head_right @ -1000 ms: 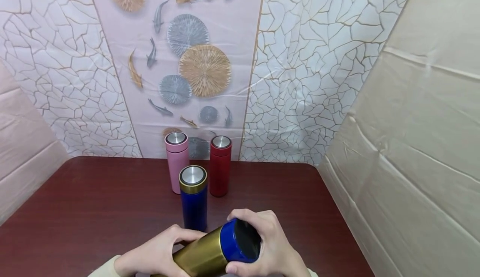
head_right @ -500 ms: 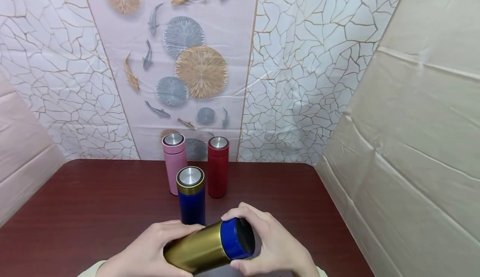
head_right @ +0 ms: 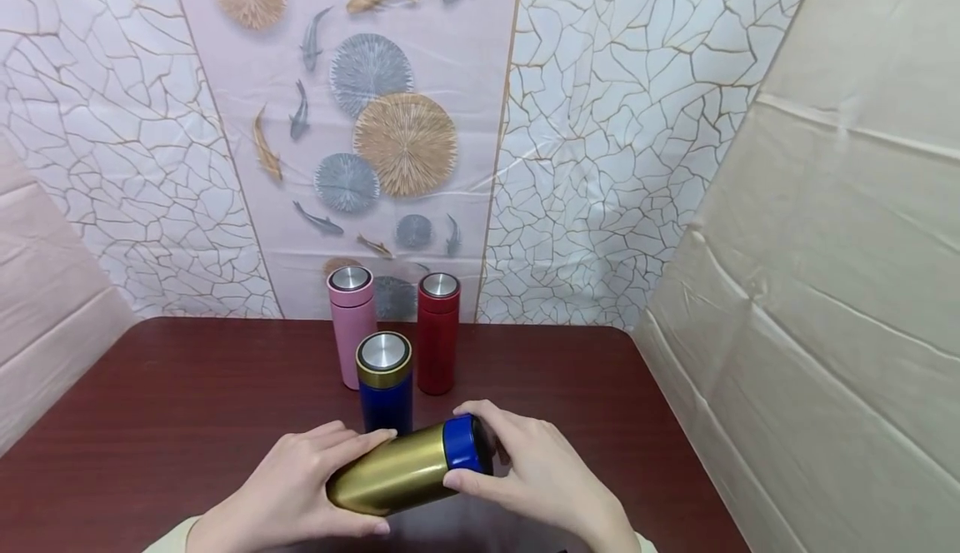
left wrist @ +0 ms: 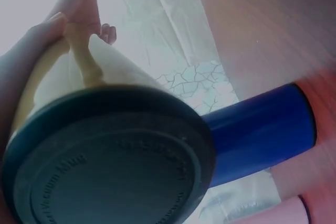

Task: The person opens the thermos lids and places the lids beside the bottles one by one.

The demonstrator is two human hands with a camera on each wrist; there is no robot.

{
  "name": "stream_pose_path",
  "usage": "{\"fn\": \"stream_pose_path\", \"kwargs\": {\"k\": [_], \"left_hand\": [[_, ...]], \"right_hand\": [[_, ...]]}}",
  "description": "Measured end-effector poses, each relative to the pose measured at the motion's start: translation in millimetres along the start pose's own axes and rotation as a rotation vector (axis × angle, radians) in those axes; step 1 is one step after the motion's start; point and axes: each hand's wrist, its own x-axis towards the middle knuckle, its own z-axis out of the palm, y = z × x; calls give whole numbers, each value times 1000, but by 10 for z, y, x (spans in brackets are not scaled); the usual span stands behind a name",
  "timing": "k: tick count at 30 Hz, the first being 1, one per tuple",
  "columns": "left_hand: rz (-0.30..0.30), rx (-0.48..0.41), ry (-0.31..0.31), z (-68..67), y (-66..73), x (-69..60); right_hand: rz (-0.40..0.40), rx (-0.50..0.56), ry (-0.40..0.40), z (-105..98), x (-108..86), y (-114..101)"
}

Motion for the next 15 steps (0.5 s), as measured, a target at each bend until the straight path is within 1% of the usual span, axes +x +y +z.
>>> {"fn": "stream_pose_path", "kwargs": {"k": [3, 8, 12, 15], "left_hand": [[17, -19, -2, 2, -25, 4], [55, -63, 14, 4, -66, 19], [38, -106, -14, 0, -82, 12], [3, -152, -51, -8, -95, 6]], "right_hand": [[-3, 57, -21, 14, -10, 15], [-50, 67, -7, 30, -12, 37], [-113, 45, 15, 41, -10, 55], [-175, 11, 33, 41, -4, 64]]}}
